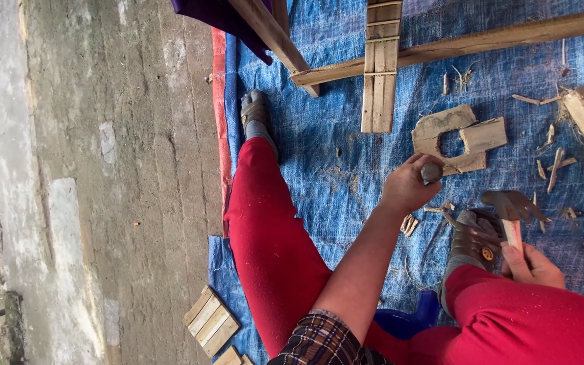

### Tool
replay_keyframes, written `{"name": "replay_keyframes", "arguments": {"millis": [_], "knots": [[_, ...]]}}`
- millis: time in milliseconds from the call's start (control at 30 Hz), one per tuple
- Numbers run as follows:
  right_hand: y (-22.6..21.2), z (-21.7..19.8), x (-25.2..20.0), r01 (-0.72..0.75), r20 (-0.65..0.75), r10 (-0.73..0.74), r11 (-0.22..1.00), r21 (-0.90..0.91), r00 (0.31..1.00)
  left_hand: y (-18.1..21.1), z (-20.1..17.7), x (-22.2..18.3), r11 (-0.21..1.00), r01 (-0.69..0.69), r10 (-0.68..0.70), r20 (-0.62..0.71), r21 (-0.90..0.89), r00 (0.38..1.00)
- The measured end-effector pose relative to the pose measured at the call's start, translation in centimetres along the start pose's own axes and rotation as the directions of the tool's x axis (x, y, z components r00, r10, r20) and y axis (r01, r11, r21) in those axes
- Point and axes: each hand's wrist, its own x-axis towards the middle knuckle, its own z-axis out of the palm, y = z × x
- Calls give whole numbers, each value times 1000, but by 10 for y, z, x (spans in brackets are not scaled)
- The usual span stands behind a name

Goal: Shaping a wooden component using a hammer and a small chisel while sitting on a tarp.

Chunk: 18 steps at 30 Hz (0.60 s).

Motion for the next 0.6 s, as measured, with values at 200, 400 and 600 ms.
{"name": "replay_keyframes", "arguments": {"millis": [200,400,600], "knots": [[-7,-58,68,172,357,-61,942,-287,932,-2,7,14,984,-109,107,22,142,994],[21,-87,61,433,49,-443,891,138,895,8,8,25,973,-101,78,116,209,990],[-64,-59,54,530,297,-482,472,-705,824,5,17,26,955,-123,87,144,269,986]]}}
